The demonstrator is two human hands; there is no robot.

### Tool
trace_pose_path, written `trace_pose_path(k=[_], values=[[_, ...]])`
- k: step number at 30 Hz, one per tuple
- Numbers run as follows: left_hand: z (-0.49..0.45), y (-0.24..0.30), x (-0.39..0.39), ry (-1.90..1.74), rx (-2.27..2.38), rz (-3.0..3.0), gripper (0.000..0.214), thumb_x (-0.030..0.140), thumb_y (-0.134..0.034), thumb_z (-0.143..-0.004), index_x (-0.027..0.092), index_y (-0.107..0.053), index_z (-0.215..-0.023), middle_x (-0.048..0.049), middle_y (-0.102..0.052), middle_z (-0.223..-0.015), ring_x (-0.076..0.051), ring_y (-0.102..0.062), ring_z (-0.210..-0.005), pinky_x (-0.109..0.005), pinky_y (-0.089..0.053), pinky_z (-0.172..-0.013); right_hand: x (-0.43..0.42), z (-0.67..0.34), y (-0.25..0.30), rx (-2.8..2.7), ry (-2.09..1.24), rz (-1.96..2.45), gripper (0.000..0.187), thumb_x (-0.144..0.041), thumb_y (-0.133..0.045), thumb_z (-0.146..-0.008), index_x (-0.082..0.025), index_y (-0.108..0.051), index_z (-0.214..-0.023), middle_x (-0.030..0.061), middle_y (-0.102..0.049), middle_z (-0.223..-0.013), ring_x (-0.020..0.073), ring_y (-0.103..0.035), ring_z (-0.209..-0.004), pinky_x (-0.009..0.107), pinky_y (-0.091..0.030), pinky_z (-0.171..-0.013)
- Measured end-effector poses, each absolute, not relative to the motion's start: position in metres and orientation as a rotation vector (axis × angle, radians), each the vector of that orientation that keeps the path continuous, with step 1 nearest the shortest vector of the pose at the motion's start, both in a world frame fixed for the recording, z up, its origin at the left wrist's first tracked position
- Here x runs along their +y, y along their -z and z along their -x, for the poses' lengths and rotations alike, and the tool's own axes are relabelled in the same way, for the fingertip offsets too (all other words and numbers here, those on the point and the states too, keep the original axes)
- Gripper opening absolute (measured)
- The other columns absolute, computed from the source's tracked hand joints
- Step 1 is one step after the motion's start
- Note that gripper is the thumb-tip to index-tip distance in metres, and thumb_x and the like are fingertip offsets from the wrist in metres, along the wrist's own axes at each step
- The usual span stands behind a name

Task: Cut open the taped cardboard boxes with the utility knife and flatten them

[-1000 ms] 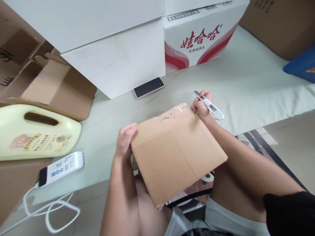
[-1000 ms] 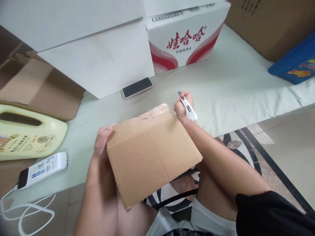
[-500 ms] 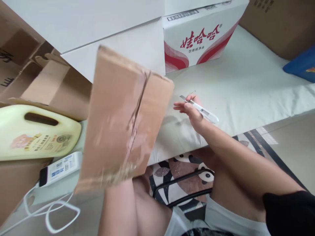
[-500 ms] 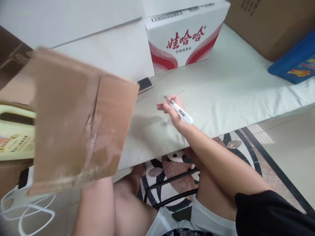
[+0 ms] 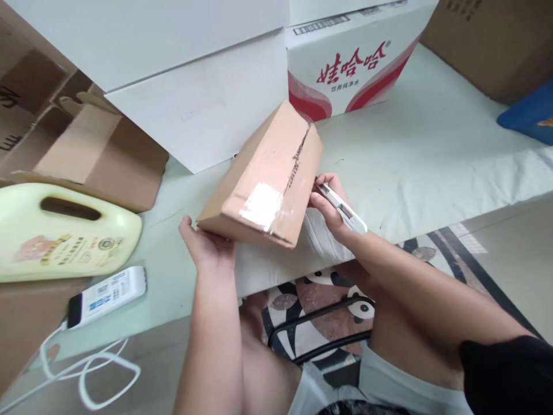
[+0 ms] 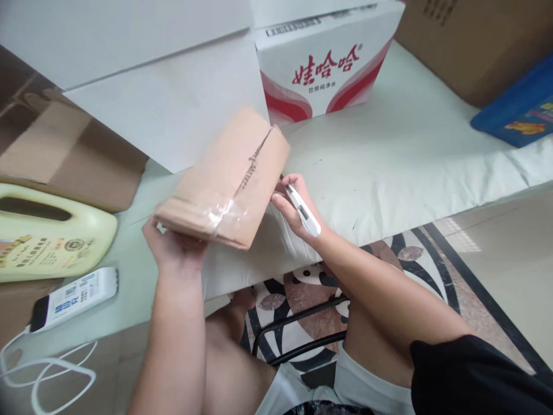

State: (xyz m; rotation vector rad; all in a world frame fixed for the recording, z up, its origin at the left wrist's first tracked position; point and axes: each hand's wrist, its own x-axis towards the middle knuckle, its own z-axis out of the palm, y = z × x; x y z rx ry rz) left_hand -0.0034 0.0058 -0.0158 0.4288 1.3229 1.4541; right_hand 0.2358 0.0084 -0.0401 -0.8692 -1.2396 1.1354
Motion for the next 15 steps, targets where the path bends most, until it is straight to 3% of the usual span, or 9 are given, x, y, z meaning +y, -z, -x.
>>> trace_pose_path(k=[5, 9, 15], values=[[-0.004, 0.009, 0.006, -1.512, 1.326, -0.37, 0.026, 0.047, -0.067, -0.07, 0.025, -0.059, -0.081, 0.0, -0.07, -0.081, -0.022, -0.069, -0.095, -0.026, -0.055, -0.067, 0.009, -0.238, 0.041, -1.215, -1.082, 0.88, 0.044, -0.063, -0.064, -0.089, -0.03, -0.037, -0.101, -0.004, -0.048, -0.082, 0.0167, -0.057, -0.076, 0.035, -0.049, -0.074], [-0.005, 0.007, 0.007, -1.488, 1.335, -0.214, 0.014, 0.032, -0.062, -0.066, 0.024, -0.059, -0.078, 0.002, -0.068, -0.075, -0.019, -0.066, -0.075, -0.026, -0.053, -0.06, 0.008, -0.24, 0.036, -1.132, -0.956, 0.893, 0.039, -0.06, -0.063, -0.09, -0.03, -0.039, -0.1, -0.0011, -0.061, -0.092, 0.0176, -0.063, -0.081, 0.038, -0.052, -0.076], [-0.004, 0.009, 0.009, -1.489, 1.404, -0.191, 0.015, 0.033, -0.059, -0.065, 0.024, -0.057, -0.078, 0.0009, -0.067, -0.078, -0.021, -0.067, -0.079, -0.03, -0.056, -0.066, -0.007, -0.239, 0.019, -1.085, -0.86, 0.808, 0.025, -0.054, -0.054, -0.096, -0.031, -0.049, -0.105, -0.0022, -0.067, -0.082, 0.0146, -0.055, -0.061, 0.035, -0.046, -0.062]])
